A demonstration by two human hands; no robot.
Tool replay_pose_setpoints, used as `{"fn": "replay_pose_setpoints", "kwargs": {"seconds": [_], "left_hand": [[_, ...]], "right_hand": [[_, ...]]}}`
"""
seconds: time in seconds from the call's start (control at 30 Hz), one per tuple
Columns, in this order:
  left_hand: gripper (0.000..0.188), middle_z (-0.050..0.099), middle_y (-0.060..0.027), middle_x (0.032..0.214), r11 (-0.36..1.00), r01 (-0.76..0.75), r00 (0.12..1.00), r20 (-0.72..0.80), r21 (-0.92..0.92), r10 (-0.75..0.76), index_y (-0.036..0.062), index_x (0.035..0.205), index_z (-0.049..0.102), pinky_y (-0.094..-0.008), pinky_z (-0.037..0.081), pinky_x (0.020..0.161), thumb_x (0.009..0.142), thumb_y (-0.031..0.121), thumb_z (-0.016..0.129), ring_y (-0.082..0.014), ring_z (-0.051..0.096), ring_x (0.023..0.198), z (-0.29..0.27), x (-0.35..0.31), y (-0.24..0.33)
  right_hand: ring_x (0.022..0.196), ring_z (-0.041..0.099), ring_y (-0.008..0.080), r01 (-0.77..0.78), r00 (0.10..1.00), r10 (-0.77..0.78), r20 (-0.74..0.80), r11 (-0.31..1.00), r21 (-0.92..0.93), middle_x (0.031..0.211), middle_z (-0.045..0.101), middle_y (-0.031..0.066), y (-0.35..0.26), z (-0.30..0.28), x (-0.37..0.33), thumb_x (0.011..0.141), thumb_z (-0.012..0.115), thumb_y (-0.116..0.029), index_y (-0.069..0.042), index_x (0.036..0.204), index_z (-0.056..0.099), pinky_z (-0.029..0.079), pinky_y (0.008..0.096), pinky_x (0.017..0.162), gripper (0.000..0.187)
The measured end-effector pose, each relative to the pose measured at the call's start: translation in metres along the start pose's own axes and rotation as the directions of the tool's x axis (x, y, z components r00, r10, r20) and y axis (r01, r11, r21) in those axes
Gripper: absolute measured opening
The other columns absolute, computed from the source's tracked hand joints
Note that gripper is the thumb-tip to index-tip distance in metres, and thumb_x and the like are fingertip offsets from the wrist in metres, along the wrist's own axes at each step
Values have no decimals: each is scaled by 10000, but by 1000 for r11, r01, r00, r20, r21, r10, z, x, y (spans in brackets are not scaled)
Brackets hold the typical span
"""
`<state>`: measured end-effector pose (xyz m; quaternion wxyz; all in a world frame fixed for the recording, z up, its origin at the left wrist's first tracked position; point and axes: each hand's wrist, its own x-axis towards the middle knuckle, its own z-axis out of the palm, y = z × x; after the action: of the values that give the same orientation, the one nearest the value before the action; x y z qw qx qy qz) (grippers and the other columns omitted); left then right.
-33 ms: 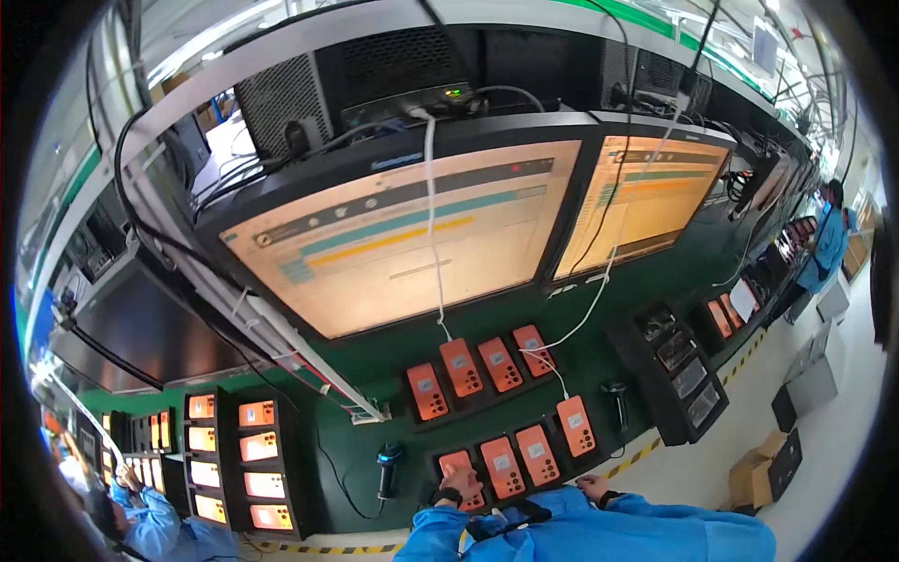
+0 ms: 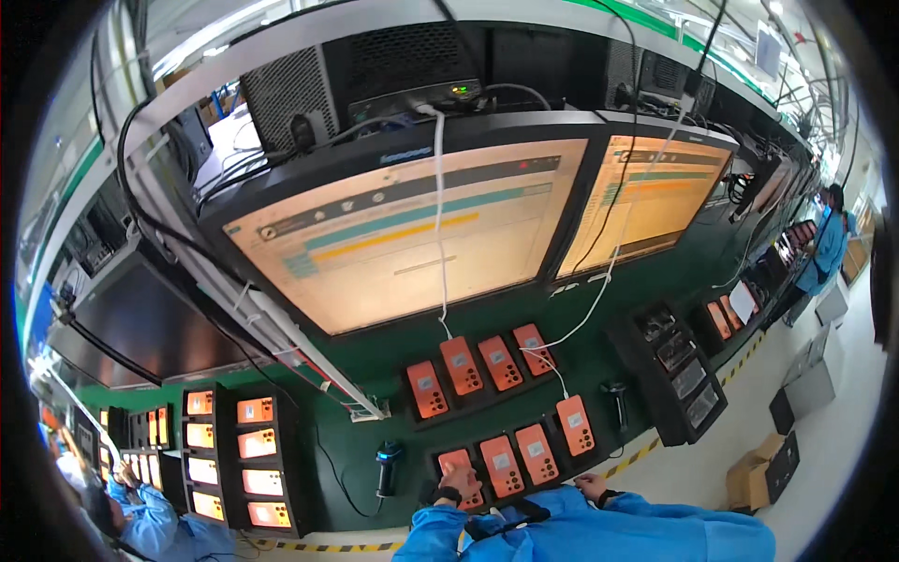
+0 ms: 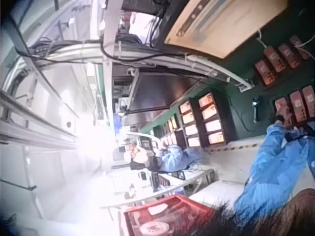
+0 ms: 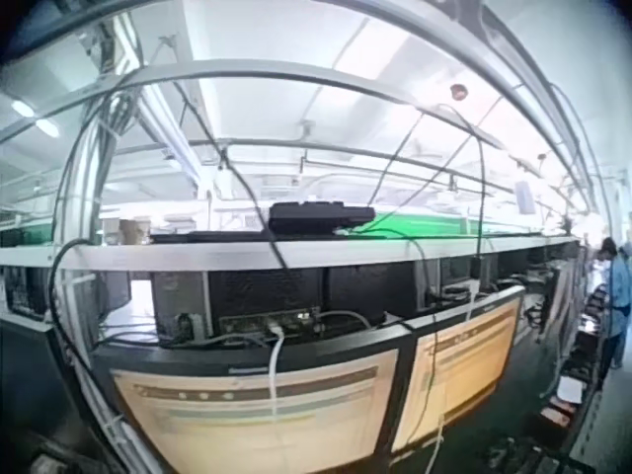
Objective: The recorder is testing multiple electronic handheld devices by connecting them to charging cables and scanning barcodes in a manufacturing environment.
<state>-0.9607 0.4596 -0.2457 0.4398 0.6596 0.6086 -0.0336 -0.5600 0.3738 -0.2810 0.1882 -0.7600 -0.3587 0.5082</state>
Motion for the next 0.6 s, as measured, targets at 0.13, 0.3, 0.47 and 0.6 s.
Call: {"fn": "replay_pose_setpoints", "kwargs": {"seconds": [0.13, 0.3, 0.47, 0.6], "left_hand": [[535, 528, -270, 1158, 983, 94, 995, 49, -161, -87, 140, 1177, 578, -449, 430, 952, 712, 389, 666, -458, 444, 1163, 2, -11, 3], [361, 372, -286, 1351, 989, -128, 979, -165, -67, 116, 133, 1013, 636, -536, 414, 926, 699, 309, 647, -506, 248, 1286, 5, -11, 9], [359, 145, -313, 1454, 999, -2, 973, -230, -35, -6, 162, 1048, 625, -551, 429, 893, 705, 269, 620, -507, 263, 1292, 40, -5, -8], [296, 167, -323, 1440, 992, -12, 952, -304, -126, -27, 167, 1002, 640, -509, 458, 872, 726, 261, 589, -471, 394, 1223, 17, -25, 9]], "right_hand": [[654, 626, 159, 15, 994, -8, 112, 998, -59, 823, 674, 91, -16, 0, -3, 857, 619, -299, -32, 989, 636, 507, 294, 540, 299], [682, 642, 180, -116, 989, 111, 98, 992, 47, 877, 665, 98, -38, 7, -20, 863, 613, -293, -39, 1036, 611, 515, 311, 554, 307], [717, 659, 204, 112, 994, -111, 23, 954, -277, 839, 682, 108, -49, 21, -26, 802, 631, -286, -51, 928, 669, 512, 320, 649, 270], [592, 620, 136, 358, 918, -386, -93, 906, -225, 737, 667, 80, -76, 32, -9, 841, 612, -177, -15, 891, 664, 481, 262, 542, 177]]}}
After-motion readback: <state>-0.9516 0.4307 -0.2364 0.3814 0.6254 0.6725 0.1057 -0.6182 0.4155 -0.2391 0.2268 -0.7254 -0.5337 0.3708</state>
